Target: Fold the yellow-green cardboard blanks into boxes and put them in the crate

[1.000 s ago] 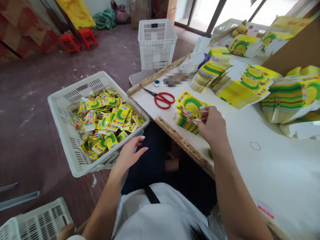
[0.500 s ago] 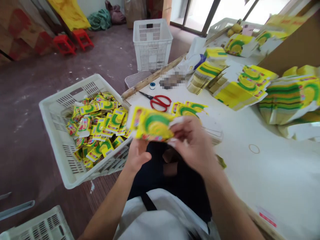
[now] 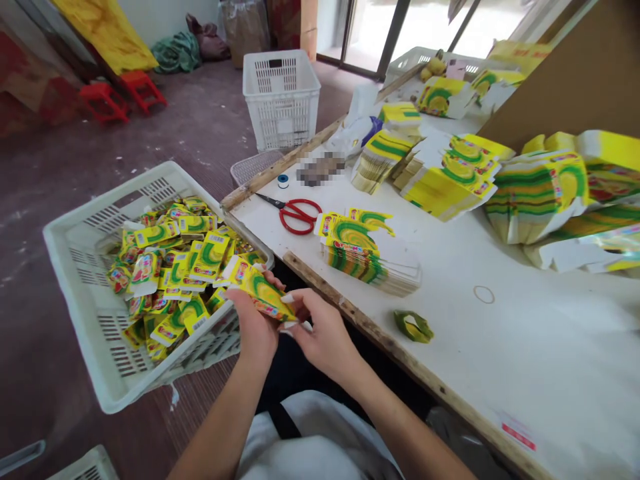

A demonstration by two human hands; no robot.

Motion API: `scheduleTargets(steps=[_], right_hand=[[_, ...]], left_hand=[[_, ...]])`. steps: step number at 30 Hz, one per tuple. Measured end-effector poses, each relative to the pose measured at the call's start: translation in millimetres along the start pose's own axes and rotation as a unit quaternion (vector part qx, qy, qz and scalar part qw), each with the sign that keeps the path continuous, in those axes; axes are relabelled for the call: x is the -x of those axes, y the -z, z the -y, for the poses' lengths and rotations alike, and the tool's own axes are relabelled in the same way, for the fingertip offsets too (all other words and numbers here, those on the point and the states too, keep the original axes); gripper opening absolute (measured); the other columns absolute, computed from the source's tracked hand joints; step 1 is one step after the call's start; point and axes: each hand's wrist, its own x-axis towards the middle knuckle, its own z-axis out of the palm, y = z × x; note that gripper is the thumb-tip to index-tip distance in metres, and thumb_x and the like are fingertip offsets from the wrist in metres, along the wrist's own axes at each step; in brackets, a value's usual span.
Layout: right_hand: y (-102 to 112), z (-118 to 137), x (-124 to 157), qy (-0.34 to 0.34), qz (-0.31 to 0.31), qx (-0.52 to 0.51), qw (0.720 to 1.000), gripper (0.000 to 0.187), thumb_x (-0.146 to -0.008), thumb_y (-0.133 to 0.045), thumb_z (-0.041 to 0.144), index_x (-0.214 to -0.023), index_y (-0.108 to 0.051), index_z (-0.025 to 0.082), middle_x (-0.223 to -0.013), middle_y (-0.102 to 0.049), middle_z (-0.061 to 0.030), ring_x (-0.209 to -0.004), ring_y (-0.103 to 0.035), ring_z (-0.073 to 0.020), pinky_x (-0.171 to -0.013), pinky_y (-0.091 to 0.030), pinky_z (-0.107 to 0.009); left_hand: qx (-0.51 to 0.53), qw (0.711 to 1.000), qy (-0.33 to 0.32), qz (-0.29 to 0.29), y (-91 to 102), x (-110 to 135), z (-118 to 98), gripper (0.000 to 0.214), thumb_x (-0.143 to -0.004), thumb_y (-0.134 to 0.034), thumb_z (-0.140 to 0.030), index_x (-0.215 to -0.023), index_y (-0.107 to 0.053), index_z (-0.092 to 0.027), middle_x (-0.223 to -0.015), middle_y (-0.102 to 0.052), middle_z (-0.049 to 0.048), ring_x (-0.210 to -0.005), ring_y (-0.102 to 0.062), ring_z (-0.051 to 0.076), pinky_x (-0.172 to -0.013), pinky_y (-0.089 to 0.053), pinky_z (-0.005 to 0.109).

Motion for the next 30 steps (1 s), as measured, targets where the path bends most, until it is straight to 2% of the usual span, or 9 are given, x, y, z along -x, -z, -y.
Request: scheduleTargets(steps=[3,6,10,13,17,20,22,25,30], right_hand=[[14,-1,-3,0.039,-0.040,0.040,0.998,0.026,-0.079,-0.054,0.011,-0.102,-0.061,0.021,-0.095,-0.070,-0.0063,-0.081,-0.065,-0.0194,-0.073,-0.053,-0.032],[27,4,-2,0.082,-0.040,0.073,0.993,0.027,-0.080,-0.049,0.007,-0.096,-0.066,0.022,-0.091,-0.074,-0.0055,-0.081,-0.068,-0.0193,-0.074,-0.054,-0.031],[43,13,0,0.114,-0.044,0.098,0.988,0.029,-0.085,-0.046,0.007,-0.095,-0.069,0.022,-0.088,-0.075,-0.0049,-0.079,-0.069,-0.0187,-0.071,-0.055,-0.030],[56,22,1,0.147,-0.040,0.173,0.973,0.033,-0.086,-0.046,0.005,-0.100,-0.070,0.024,-0.091,-0.074,-0.0058,-0.084,-0.067,-0.0205,-0.075,-0.054,-0.034],[58,34,3,0.230,0.008,0.274,0.934,0.031,-0.089,-0.050,0.005,-0.093,-0.072,0.027,-0.086,-0.074,-0.0032,-0.085,-0.063,-0.0211,-0.094,-0.048,-0.045],[47,35,6,0.264,-0.014,0.269,0.926,0.032,-0.090,-0.052,0.007,-0.099,-0.069,0.033,-0.094,-0.073,0.0004,-0.104,-0.062,-0.0213,-0.116,-0.029,-0.051],[39,28,7,0.237,-0.099,0.206,0.944,0.039,-0.088,-0.057,0.013,-0.120,-0.061,0.034,-0.121,-0.067,-0.0036,-0.127,-0.052,-0.0253,-0.118,-0.025,-0.054],[30,12,9,0.101,-0.180,0.001,0.978,0.061,-0.087,-0.061,0.027,-0.144,-0.039,0.028,-0.148,-0.048,-0.0123,-0.140,-0.042,-0.0298,-0.114,-0.033,-0.056],[23,-2,5,-0.116,0.026,-0.308,0.944,0.056,-0.084,-0.066,0.047,-0.135,-0.053,0.027,-0.133,-0.065,-0.0107,-0.122,-0.061,-0.0288,-0.107,-0.045,-0.052]], left_hand=[[-0.037,0.997,-0.037,0.050,12.5,6,4,0.065,-0.053,-0.068,-0.083,-0.076,-0.064,-0.022,-0.069,-0.066,0.0004,-0.066,-0.065,0.017,-0.063,-0.057,0.028],[-0.044,0.996,-0.072,0.011,28.6,7,6,0.041,-0.052,-0.089,-0.053,-0.070,-0.068,-0.022,-0.067,-0.070,-0.0043,-0.060,-0.064,0.012,-0.062,-0.056,0.023],[-0.119,0.989,-0.068,0.061,52.0,-6,-13,0.034,-0.064,-0.083,-0.051,-0.080,-0.073,-0.022,-0.079,-0.076,0.0008,-0.072,-0.071,0.017,-0.072,-0.059,0.030],[-0.154,0.970,-0.105,0.154,66.0,-19,-45,0.066,-0.064,-0.071,-0.074,-0.108,-0.069,-0.026,-0.110,-0.075,0.0089,-0.104,-0.070,0.029,-0.089,-0.057,0.043],[-0.292,0.907,-0.129,0.274,59.9,-16,-71,0.088,-0.052,-0.082,-0.068,-0.127,-0.059,-0.027,-0.131,-0.065,0.0104,-0.125,-0.058,0.035,-0.105,-0.048,0.047],[-0.416,0.838,-0.079,0.344,39.7,-2,-57,0.076,-0.052,-0.090,-0.042,-0.120,-0.059,-0.024,-0.111,-0.071,0.0075,-0.100,-0.069,0.030,-0.088,-0.056,0.041],[-0.431,0.840,-0.073,0.323,29.1,8,-41,0.052,-0.068,-0.079,-0.034,-0.116,-0.058,-0.024,-0.101,-0.071,0.0038,-0.089,-0.069,0.024,-0.079,-0.057,0.035],[-0.443,0.837,-0.099,0.304,23.4,20,-21,0.057,-0.071,-0.074,-0.028,-0.123,-0.050,-0.023,-0.102,-0.069,0.0039,-0.086,-0.068,0.022,-0.076,-0.056,0.033],[-0.413,0.809,-0.228,0.351,25.9,30,-3,0.072,-0.072,-0.071,-0.020,-0.135,-0.036,-0.025,-0.123,-0.060,0.0100,-0.110,-0.064,0.026,-0.089,-0.055,0.037]])
